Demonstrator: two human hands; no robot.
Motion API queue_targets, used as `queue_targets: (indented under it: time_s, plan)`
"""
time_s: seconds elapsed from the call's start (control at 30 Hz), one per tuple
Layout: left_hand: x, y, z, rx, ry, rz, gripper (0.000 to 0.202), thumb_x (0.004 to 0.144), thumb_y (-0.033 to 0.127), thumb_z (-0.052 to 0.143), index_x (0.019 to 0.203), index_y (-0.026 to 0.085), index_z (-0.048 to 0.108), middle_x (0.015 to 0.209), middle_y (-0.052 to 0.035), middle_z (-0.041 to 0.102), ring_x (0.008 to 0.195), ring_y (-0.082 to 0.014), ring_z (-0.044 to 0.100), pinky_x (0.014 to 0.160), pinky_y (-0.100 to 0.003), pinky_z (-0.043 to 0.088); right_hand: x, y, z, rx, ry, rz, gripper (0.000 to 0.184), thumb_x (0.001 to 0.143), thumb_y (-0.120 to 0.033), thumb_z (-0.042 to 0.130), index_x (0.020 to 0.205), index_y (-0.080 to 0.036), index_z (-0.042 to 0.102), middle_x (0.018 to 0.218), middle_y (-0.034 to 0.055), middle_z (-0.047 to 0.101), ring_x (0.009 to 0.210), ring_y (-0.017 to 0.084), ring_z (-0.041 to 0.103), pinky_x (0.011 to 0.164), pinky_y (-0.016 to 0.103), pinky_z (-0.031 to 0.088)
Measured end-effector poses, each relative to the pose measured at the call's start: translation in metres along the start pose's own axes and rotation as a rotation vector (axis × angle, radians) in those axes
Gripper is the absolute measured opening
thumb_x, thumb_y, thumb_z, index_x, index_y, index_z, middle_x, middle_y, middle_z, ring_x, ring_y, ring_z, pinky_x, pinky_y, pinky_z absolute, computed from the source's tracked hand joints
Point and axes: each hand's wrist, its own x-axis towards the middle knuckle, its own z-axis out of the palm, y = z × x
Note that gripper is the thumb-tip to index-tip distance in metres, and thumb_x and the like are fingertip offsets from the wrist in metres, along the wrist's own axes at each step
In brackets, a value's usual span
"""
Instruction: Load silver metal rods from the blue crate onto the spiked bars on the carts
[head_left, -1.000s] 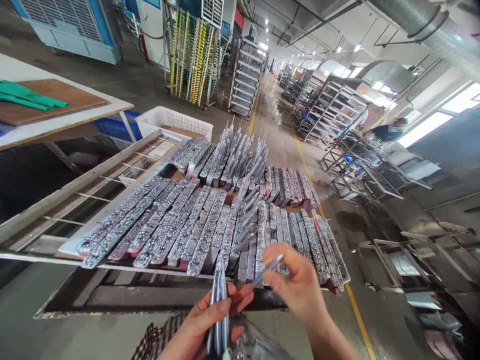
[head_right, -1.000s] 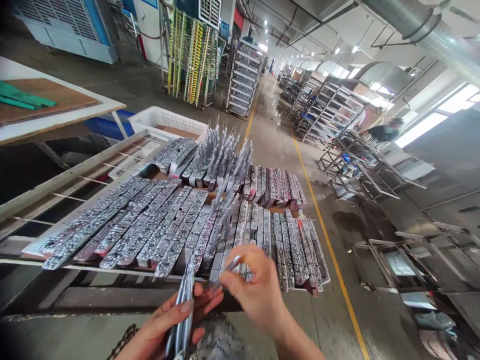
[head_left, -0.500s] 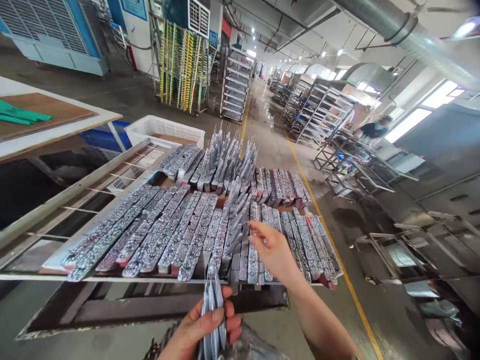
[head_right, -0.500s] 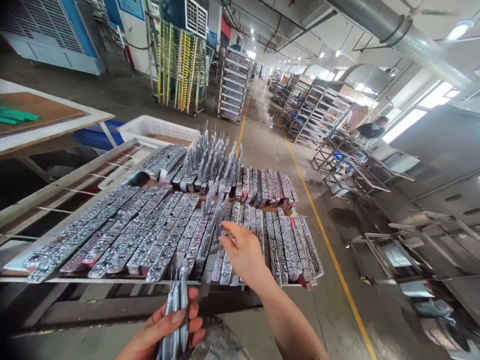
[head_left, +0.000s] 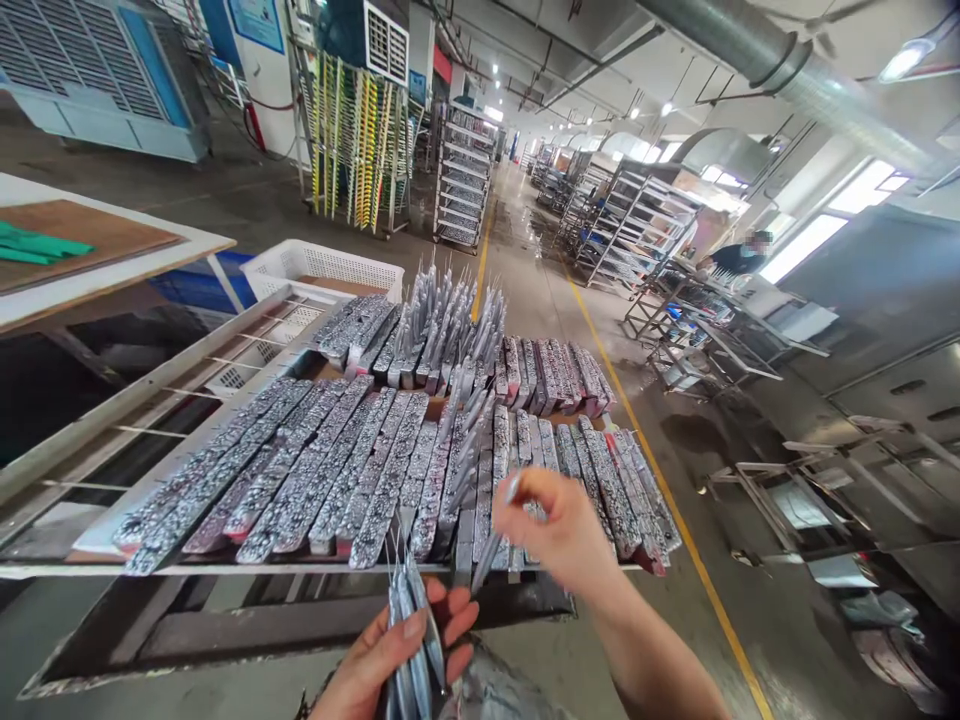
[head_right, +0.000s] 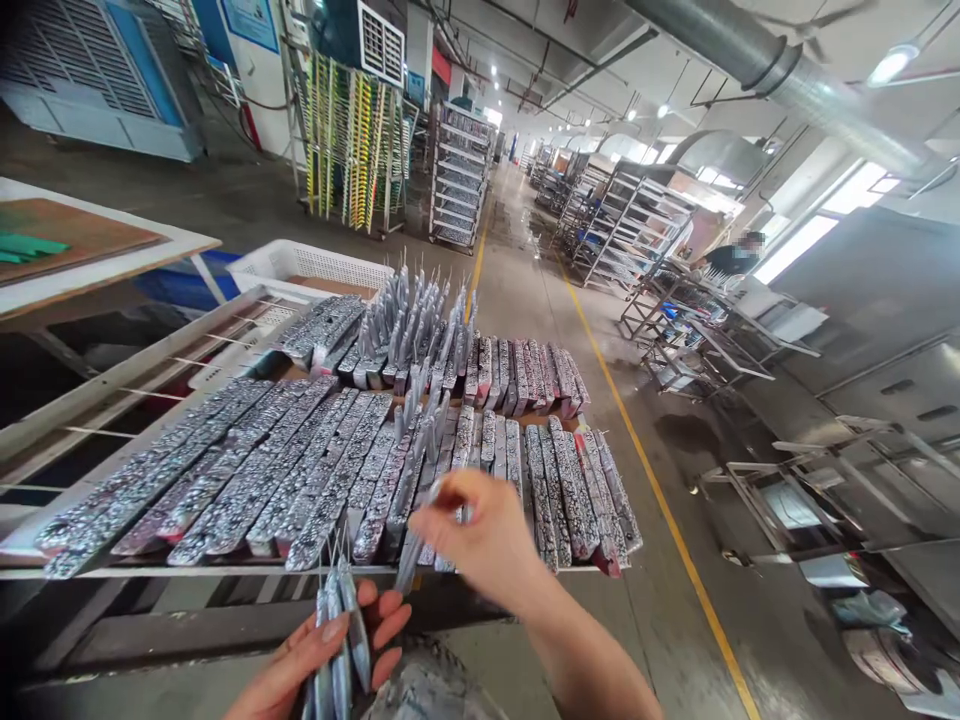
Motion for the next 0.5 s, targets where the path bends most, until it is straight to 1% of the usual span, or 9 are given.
queue_targets:
  time_s: [0.07, 0.1, 0.17, 0.2, 0.27, 0.33, 0.4, 0.43, 0.5]
  plan:
    - [0.002, -0.001, -0.002, 0.020, -0.041, 0.014, 0.035, 0.055, 0.025, 0.075, 0.087, 0.018, 0.063, 0.075, -0.0049, 0.071, 0.078, -0.0247, 0.065, 0.069, -0.033, 0.050, -0.017, 0.001, 0.018, 0.005, -0.151, 0.026, 0.012, 0.072, -0.028, 0.061, 0.067, -0.018, 0.060, 0.063, -0.0033, 0.058, 0.060, 0.010, 0.053, 0.056, 0.019, 0.039]
    - [0.003, -0.002, -0.003, 0.056, -0.056, 0.024, 0.037, 0.054, 0.026, 0.076, 0.087, 0.019, 0.063, 0.070, -0.0039, 0.070, 0.072, -0.0234, 0.066, 0.065, -0.031, 0.050, -0.024, 0.002, 0.027, -0.022, -0.178, 0.034, 0.010, 0.071, -0.027, 0.063, 0.067, -0.018, 0.060, 0.062, -0.0037, 0.058, 0.059, 0.010, 0.052, 0.056, 0.019, 0.039]
    - [0.005, -0.004, -0.004, 0.152, -0.088, 0.056, 0.036, 0.053, 0.027, 0.077, 0.085, 0.018, 0.064, 0.058, -0.0020, 0.067, 0.057, -0.0196, 0.063, 0.055, -0.027, 0.047, -0.033, 0.005, 0.040, -0.100, -0.184, 0.021, 0.007, 0.068, -0.023, 0.066, 0.066, -0.019, 0.061, 0.062, -0.0043, 0.058, 0.061, 0.010, 0.052, 0.058, 0.020, 0.038]
    - [0.006, -0.004, -0.004, 0.192, -0.104, 0.072, 0.033, 0.053, 0.027, 0.077, 0.082, 0.017, 0.064, 0.055, -0.0016, 0.065, 0.052, -0.0177, 0.061, 0.053, -0.026, 0.046, -0.035, 0.006, 0.042, -0.129, -0.193, 0.000, 0.007, 0.068, -0.021, 0.067, 0.066, -0.019, 0.061, 0.062, -0.0045, 0.058, 0.062, 0.010, 0.052, 0.060, 0.020, 0.038]
    - [0.006, -0.005, -0.002, 0.222, -0.121, 0.090, 0.028, 0.052, 0.025, 0.077, 0.075, 0.016, 0.065, 0.057, -0.0025, 0.065, 0.051, -0.0153, 0.059, 0.054, -0.027, 0.046, -0.033, 0.009, 0.040, -0.130, -0.216, -0.027, 0.003, 0.070, -0.022, 0.065, 0.070, -0.020, 0.062, 0.064, -0.0044, 0.059, 0.064, 0.010, 0.053, 0.062, 0.020, 0.038]
    - [0.005, -0.006, 0.001, 0.193, -0.134, 0.098, 0.030, 0.048, 0.023, 0.079, 0.073, 0.015, 0.065, 0.063, -0.0032, 0.065, 0.054, -0.0149, 0.058, 0.056, -0.029, 0.048, -0.026, 0.013, 0.033, -0.096, -0.173, -0.015, 0.007, 0.075, -0.025, 0.060, 0.081, -0.021, 0.063, 0.071, -0.0033, 0.062, 0.067, 0.011, 0.055, 0.063, 0.020, 0.039]
    - [0.003, -0.006, 0.003, 0.149, -0.134, 0.106, 0.037, 0.045, 0.021, 0.081, 0.078, 0.016, 0.066, 0.067, -0.0023, 0.064, 0.056, -0.0143, 0.057, 0.055, -0.030, 0.049, -0.016, 0.018, 0.027, -0.092, -0.061, 0.025, 0.015, 0.078, -0.026, 0.056, 0.091, -0.021, 0.061, 0.081, -0.0014, 0.064, 0.071, 0.011, 0.057, 0.064, 0.020, 0.041]
    - [0.001, -0.006, 0.004, 0.129, -0.134, 0.109, 0.040, 0.045, 0.021, 0.081, 0.081, 0.016, 0.066, 0.068, -0.0018, 0.063, 0.056, -0.0138, 0.056, 0.054, -0.030, 0.049, -0.011, 0.021, 0.026, -0.109, -0.015, 0.042, 0.018, 0.078, -0.026, 0.055, 0.094, -0.021, 0.061, 0.084, -0.0005, 0.064, 0.073, 0.012, 0.057, 0.065, 0.020, 0.041]
    - [-0.002, -0.005, 0.005, 0.091, -0.120, 0.103, 0.043, 0.047, 0.021, 0.080, 0.087, 0.017, 0.065, 0.068, -0.0009, 0.061, 0.056, -0.0128, 0.055, 0.054, -0.030, 0.050, -0.001, 0.024, 0.029, -0.163, 0.015, 0.061, 0.019, 0.077, -0.026, 0.056, 0.094, -0.020, 0.061, 0.084, 0.0004, 0.064, 0.073, 0.012, 0.058, 0.065, 0.021, 0.041]
